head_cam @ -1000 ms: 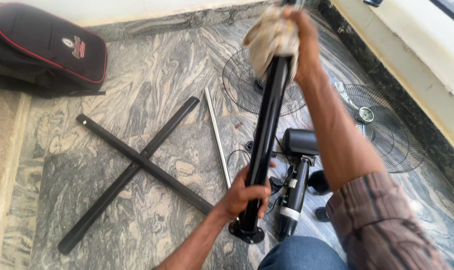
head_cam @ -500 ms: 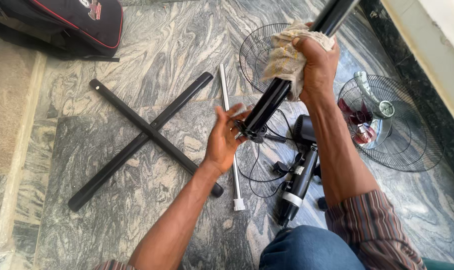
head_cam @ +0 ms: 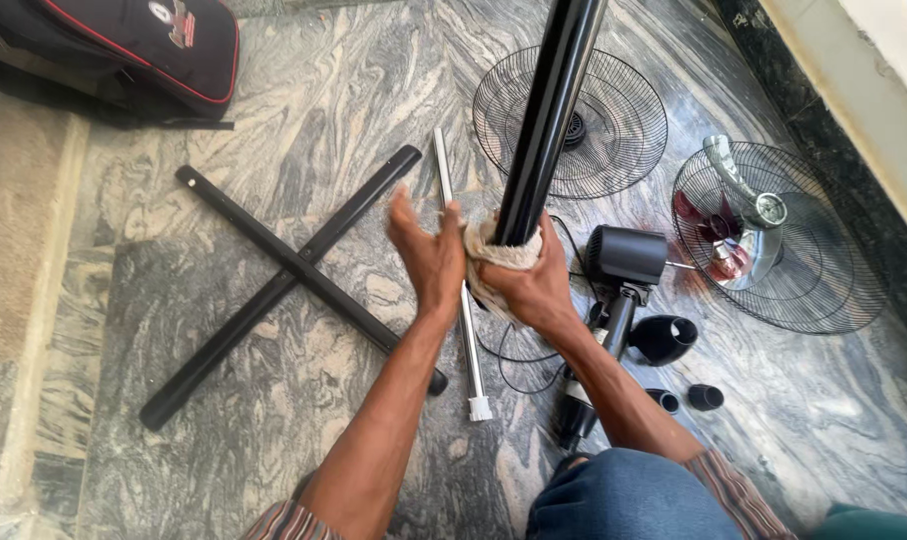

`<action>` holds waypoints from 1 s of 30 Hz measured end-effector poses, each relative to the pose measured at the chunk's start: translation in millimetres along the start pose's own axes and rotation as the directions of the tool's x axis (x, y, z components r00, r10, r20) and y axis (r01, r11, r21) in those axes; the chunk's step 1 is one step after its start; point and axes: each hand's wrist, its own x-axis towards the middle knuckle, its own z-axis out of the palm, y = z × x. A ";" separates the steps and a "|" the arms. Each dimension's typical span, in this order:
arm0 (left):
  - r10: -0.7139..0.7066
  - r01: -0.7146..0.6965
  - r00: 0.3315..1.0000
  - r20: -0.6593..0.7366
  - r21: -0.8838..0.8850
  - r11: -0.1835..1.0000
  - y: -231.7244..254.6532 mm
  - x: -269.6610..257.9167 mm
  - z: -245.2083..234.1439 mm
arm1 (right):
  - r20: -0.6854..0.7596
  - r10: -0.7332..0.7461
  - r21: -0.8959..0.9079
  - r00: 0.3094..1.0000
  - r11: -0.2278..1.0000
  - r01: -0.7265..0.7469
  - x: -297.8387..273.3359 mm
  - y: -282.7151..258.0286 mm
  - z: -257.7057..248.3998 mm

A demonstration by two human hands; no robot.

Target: The person assembles a standing fan base by connecting the central hub to the cross-shaped legs using a metal rod and an Allen key. They wipe the parts with a cloth and tighten the screws to secure the assembly.

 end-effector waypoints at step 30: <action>0.091 0.211 0.826 0.556 -0.454 0.866 -6.3 4.1 -13.1 | -0.825 0.053 0.254 0.562 0.924 0.285 -200.2 48.6 -340.7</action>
